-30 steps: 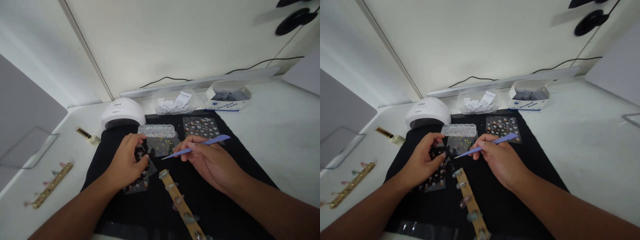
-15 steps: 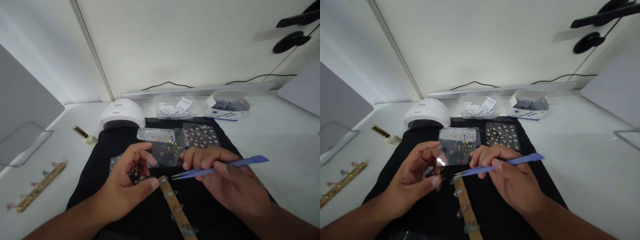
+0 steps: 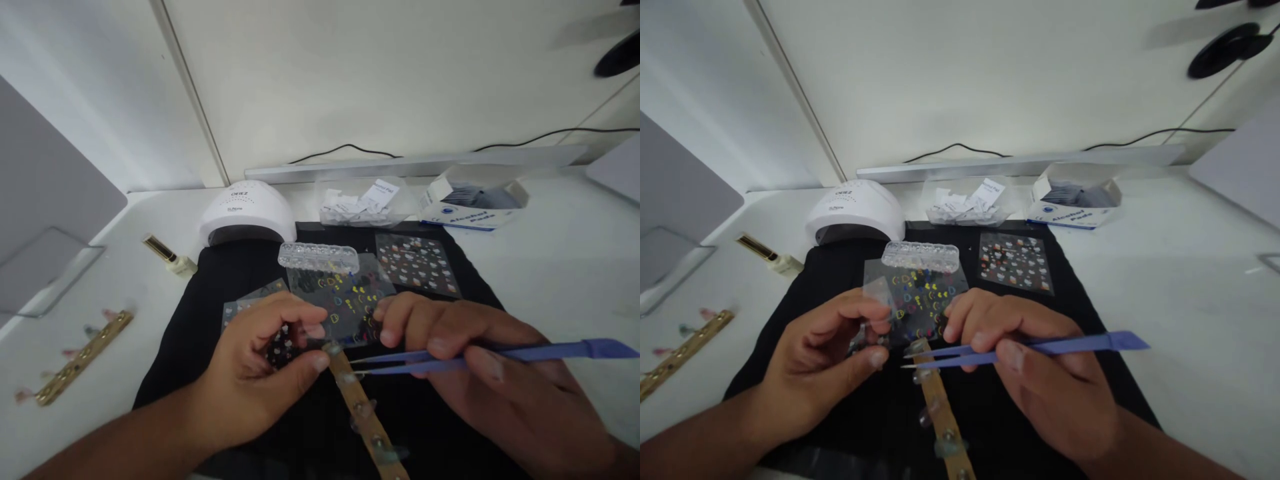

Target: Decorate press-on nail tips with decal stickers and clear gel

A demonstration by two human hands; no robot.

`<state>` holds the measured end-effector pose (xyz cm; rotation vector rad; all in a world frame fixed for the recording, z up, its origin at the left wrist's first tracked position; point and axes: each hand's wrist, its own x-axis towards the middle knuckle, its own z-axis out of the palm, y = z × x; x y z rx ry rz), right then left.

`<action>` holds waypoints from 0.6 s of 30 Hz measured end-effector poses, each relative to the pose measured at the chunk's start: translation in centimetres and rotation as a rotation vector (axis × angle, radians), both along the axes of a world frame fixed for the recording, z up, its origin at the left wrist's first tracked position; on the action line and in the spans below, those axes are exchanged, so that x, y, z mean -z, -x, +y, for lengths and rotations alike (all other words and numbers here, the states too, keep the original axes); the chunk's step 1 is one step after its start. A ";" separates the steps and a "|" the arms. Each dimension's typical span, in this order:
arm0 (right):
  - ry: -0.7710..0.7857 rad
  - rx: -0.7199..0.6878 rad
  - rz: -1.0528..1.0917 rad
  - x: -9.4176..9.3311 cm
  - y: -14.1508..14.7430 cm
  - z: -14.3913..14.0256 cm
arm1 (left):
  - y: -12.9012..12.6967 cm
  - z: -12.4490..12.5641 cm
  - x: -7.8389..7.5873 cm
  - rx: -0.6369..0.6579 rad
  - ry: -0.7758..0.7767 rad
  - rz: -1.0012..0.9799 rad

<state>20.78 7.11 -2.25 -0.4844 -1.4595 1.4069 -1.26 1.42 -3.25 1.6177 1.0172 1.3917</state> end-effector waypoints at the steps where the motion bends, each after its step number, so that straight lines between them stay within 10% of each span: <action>1: -0.004 0.008 -0.005 0.0 0.0 -0.2 | 0.0 0.0 0.0 -0.001 -0.006 0.005; 18: -0.129 0.113 -0.087 -0.3 -0.2 -1.8 | 0.1 -0.6 -0.2 0.037 -0.014 0.048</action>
